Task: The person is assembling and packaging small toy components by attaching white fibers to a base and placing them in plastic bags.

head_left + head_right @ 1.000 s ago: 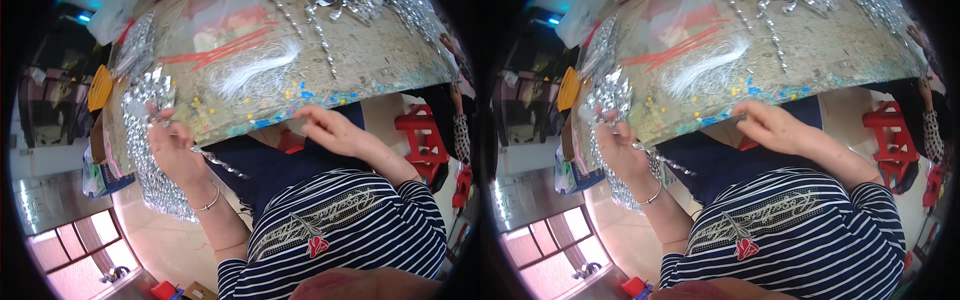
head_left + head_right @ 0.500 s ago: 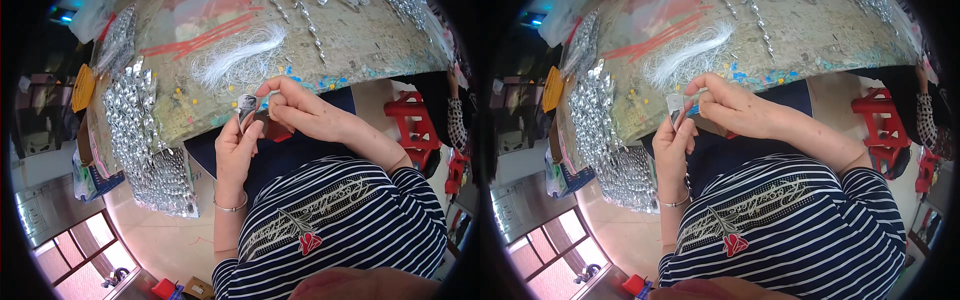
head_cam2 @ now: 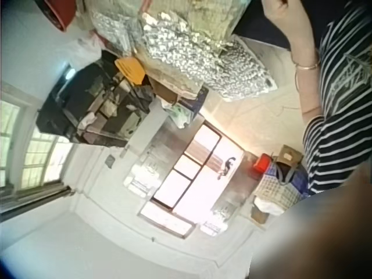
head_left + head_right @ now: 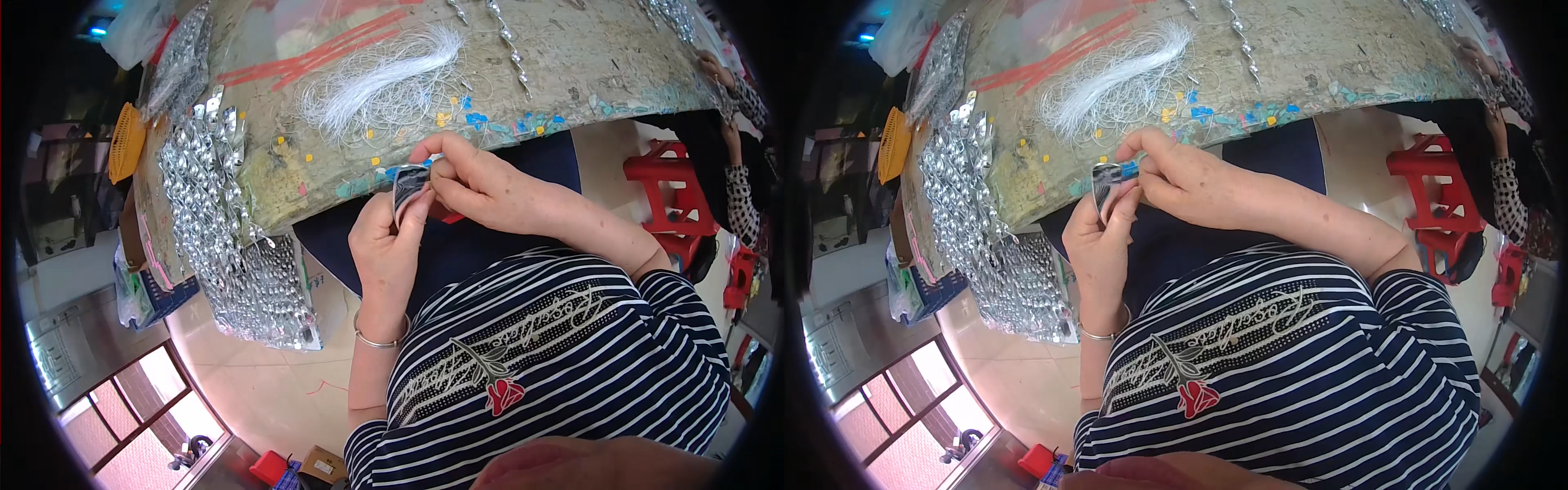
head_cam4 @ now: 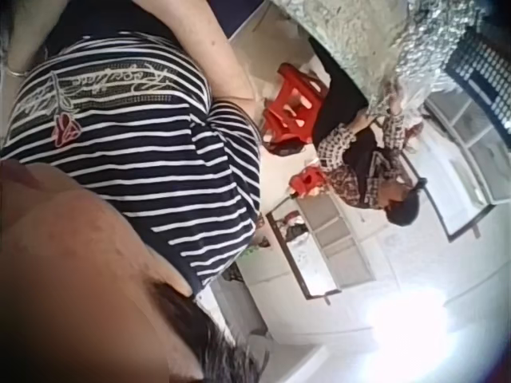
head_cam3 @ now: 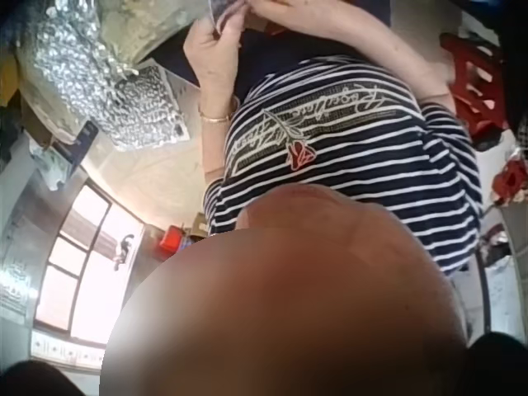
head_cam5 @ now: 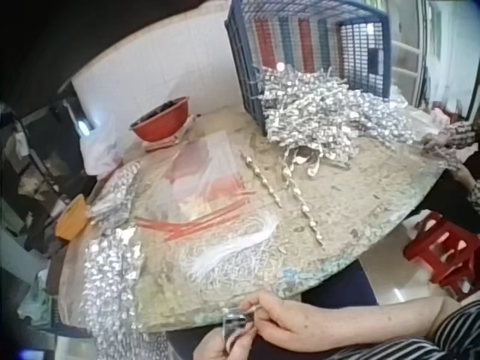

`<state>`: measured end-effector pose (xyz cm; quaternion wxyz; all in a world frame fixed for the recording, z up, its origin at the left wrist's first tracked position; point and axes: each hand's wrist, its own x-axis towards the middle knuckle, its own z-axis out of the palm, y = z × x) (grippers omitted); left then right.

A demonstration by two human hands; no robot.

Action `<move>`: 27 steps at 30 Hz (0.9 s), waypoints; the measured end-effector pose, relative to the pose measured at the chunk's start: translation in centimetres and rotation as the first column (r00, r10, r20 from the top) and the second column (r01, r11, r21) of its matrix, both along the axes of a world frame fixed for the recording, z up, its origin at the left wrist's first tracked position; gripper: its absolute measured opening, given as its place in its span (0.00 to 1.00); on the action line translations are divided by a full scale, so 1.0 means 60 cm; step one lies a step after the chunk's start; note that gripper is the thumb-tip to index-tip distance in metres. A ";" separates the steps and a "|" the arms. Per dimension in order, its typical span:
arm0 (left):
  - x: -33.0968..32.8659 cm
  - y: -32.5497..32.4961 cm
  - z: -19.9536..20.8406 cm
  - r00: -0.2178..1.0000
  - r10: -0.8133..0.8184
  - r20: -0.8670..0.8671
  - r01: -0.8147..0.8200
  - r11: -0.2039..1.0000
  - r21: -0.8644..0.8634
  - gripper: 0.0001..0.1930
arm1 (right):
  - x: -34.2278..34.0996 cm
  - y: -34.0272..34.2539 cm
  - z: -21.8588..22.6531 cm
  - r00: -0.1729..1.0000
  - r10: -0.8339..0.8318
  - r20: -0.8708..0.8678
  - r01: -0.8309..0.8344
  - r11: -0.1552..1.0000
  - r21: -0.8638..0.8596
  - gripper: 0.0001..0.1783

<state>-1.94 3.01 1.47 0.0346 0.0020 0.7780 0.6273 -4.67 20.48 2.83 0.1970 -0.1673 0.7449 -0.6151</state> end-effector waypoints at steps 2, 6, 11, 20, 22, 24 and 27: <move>0.002 -0.003 -0.002 0.983 -0.055 -0.176 0.015 0.975 -0.220 0.04 | 0.003 -0.001 -0.002 1.000 -0.002 0.031 0.001 1.000 0.019 0.16; 0.001 0.000 0.009 0.935 -0.127 -0.332 0.003 0.936 -0.351 0.03 | 0.004 -0.001 -0.012 0.999 -0.007 0.053 0.009 1.000 -0.024 0.17; 0.002 -0.010 -0.003 0.976 -0.053 -0.212 -0.005 0.965 -0.264 0.06 | 0.009 0.005 -0.018 0.997 -0.028 0.065 0.031 0.999 -0.039 0.14; -0.003 -0.027 -0.009 0.980 -0.030 0.198 0.057 0.989 -0.135 0.08 | 0.010 0.014 -0.003 0.990 -0.055 -0.129 0.075 0.986 0.152 0.04; -0.003 -0.025 -0.017 0.980 -0.095 0.175 0.043 0.960 0.277 0.15 | 0.008 0.014 0.007 0.991 -0.134 -0.021 0.135 0.990 0.042 0.04; -0.005 -0.028 -0.011 0.973 -0.126 0.191 0.065 0.952 0.299 0.19 | 0.005 0.013 0.013 0.988 -0.155 -0.017 0.156 0.987 0.036 0.04; -0.006 -0.038 -0.013 0.973 -0.166 0.159 0.101 0.929 0.355 0.24 | 0.003 0.007 0.010 0.981 -0.183 -0.064 0.183 0.983 0.001 0.05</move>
